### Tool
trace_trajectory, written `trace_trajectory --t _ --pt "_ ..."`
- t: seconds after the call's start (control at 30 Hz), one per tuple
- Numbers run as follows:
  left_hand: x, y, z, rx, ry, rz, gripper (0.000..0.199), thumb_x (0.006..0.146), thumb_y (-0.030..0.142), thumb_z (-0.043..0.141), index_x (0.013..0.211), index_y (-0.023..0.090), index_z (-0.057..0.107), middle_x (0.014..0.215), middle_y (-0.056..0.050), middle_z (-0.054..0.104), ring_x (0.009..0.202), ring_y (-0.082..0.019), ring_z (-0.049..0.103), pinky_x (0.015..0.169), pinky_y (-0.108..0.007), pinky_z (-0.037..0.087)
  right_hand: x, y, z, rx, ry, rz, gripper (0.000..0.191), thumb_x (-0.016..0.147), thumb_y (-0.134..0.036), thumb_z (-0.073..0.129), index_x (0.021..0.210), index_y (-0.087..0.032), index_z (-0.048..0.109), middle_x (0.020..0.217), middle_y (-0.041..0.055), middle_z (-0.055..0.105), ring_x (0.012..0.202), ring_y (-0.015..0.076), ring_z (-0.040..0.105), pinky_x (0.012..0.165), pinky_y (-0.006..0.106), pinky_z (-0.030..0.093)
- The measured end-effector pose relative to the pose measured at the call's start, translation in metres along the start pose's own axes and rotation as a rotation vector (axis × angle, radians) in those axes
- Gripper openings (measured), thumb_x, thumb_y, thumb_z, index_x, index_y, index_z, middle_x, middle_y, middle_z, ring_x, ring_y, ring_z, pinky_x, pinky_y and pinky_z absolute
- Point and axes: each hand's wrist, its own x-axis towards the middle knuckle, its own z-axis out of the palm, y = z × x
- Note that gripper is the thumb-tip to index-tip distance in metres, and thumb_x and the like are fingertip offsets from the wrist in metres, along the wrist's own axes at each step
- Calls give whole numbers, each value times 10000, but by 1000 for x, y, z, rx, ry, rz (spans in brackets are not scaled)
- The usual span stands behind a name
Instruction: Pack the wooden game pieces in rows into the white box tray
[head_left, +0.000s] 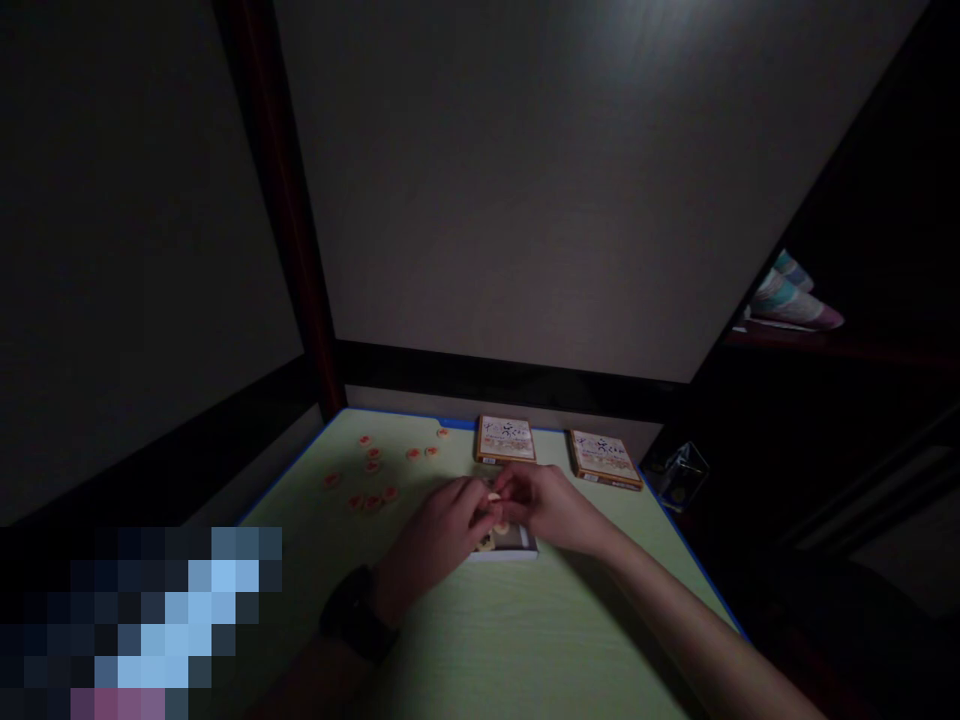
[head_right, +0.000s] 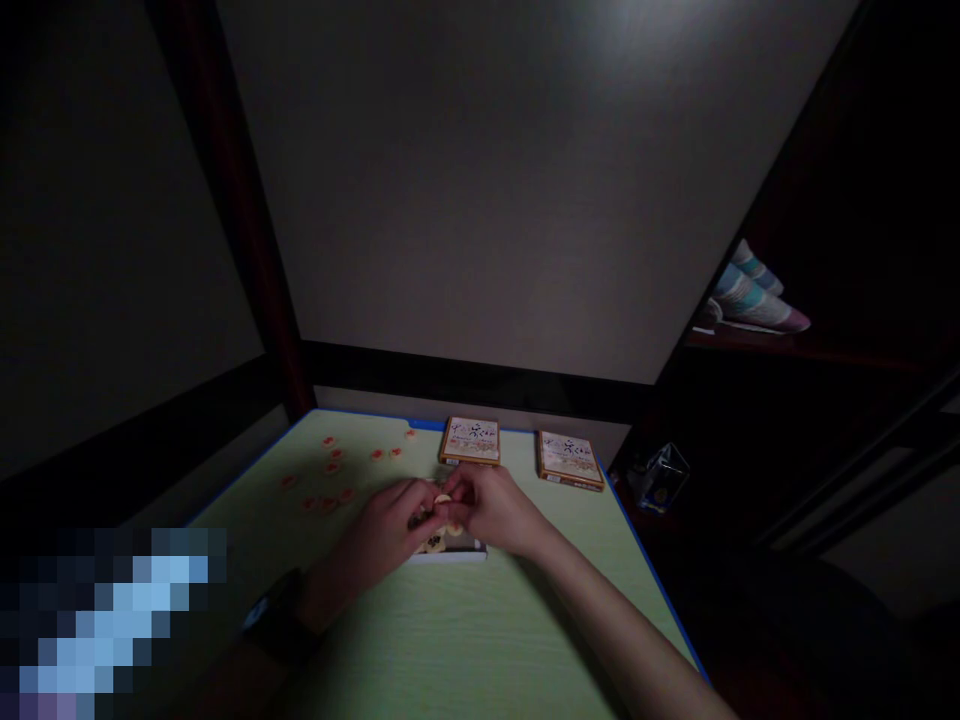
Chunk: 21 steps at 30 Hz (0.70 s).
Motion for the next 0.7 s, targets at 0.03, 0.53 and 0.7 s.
trace_trajectory --t 0.03,0.53,0.7 --pt "-1 1 2 28 -10 29 56 928 240 601 883 219 576 889 -9 641 838 -160 614 753 -274 477 0 0 0 -46 -3 9 35 798 -161 672 829 -159 656 716 10 701 651 135 617 586 212 418" --pt "-3 13 0 154 -30 228 87 890 207 641 927 213 562 946 -35 658 928 -200 621 845 -336 511 -10 -2 -9 -479 -206 -46 136 817 -64 555 836 -137 668 804 67 690 673 140 561 601 240 339" --pt "-2 11 -29 130 -12 234 271 673 64 569 908 198 557 960 -61 622 919 -223 577 809 -342 494 -8 2 -8 -620 -193 -132 202 905 -84 489 994 -120 666 938 123 685 772 165 609 675 254 386"
